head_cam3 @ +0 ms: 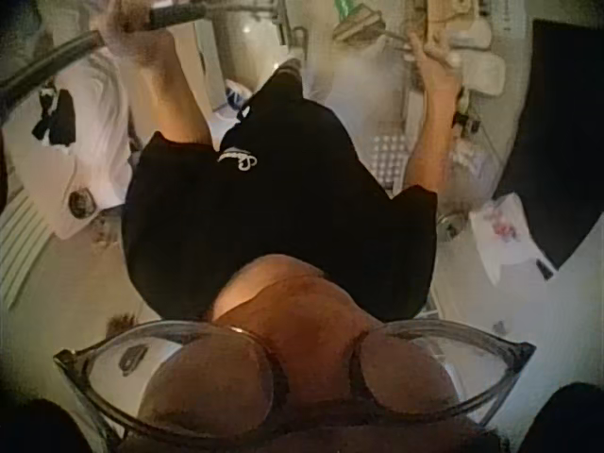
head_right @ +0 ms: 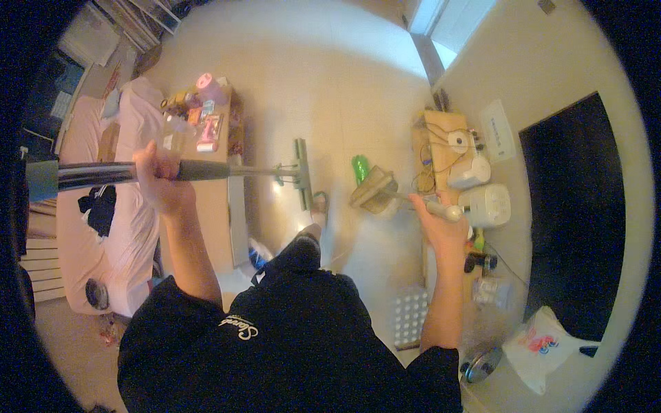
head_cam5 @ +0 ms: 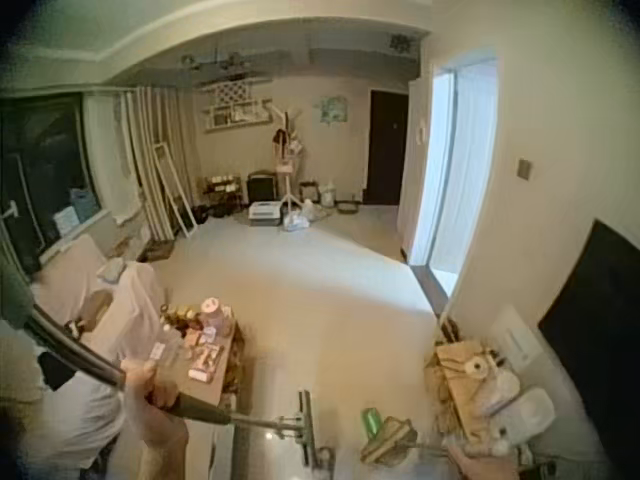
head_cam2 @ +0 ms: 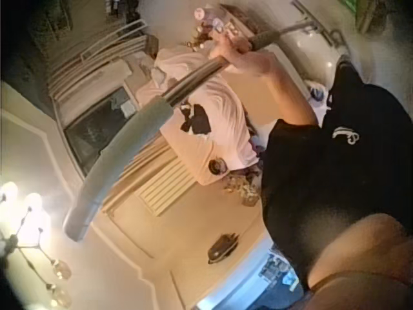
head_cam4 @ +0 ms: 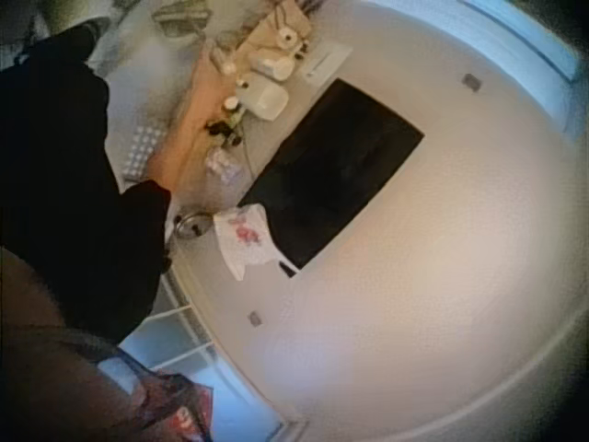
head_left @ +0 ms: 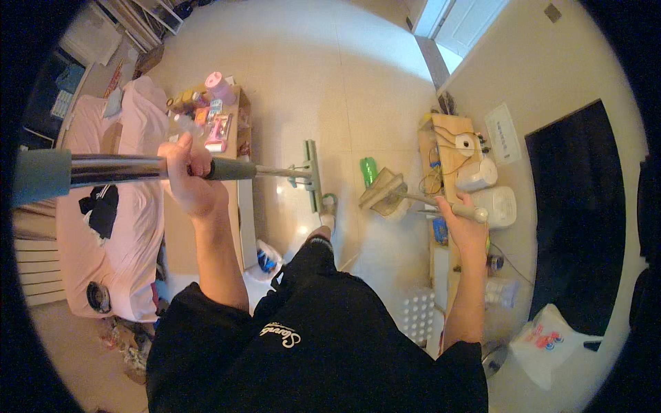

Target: The person sweeps the floor of a bedroom using a broom and dustpan, gathering debris into the dustpan. They move around the room to clean different areas, including near the bed and a vanity table, and briefly open a drawer to place an item inside.

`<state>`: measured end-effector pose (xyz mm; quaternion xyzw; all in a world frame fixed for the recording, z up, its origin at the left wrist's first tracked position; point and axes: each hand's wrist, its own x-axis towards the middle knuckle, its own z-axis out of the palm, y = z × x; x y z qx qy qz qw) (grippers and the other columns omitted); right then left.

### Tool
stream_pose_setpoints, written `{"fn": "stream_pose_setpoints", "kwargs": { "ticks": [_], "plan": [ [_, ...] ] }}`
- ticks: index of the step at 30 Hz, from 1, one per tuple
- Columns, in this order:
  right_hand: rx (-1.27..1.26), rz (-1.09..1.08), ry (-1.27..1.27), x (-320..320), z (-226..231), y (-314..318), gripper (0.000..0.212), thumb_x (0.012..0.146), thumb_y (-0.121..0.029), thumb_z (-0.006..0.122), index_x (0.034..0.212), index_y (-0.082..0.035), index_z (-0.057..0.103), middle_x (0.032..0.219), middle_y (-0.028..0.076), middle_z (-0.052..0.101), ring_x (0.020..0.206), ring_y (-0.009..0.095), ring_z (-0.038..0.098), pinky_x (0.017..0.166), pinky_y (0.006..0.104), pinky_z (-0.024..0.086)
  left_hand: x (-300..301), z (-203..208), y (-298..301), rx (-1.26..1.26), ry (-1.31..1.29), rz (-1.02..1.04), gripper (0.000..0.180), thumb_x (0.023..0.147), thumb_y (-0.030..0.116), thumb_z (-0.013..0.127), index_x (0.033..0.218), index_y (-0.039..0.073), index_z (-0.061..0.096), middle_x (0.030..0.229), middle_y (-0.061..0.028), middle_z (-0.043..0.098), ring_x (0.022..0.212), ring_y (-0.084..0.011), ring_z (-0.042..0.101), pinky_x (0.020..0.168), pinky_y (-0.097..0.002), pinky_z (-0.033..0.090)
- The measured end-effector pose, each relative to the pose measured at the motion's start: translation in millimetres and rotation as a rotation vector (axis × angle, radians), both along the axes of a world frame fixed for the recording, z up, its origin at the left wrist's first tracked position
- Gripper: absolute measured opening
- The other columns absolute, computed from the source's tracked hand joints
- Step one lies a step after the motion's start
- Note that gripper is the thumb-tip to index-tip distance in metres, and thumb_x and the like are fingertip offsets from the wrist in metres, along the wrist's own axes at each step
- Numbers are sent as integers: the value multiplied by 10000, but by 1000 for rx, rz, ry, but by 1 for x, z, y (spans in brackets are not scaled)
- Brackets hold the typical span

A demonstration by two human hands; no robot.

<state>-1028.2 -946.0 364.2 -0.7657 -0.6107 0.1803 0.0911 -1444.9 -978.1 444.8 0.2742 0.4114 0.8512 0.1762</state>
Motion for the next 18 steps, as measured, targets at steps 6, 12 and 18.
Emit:
{"fn": "stream_pose_setpoints", "kwargs": {
  "ticks": [6,12,18],
  "plan": [
    [39,-86,-70,6,-2,232,641,811,-644,591,1061,-58,664,1010,208,687,995,355,649,840,422,497,-57,-21,189,-17,-14,82,328,831,71,627,627,125,376,558,42,315,470,-59,289,461,-231,210],
    [145,-249,-143,-11,-4,435,765,824,-689,548,1014,40,684,931,292,671,955,453,635,817,480,500,-89,-5,396,-103,46,49,328,850,80,609,635,127,366,565,47,319,485,-65,268,473,-241,224],
    [-26,-218,-112,-49,-14,655,776,802,-703,564,975,42,692,931,291,670,908,444,645,785,481,503,-113,-4,613,-25,68,-92,277,859,37,575,670,112,387,552,37,335,479,-64,287,464,-234,239]
  ]
}}
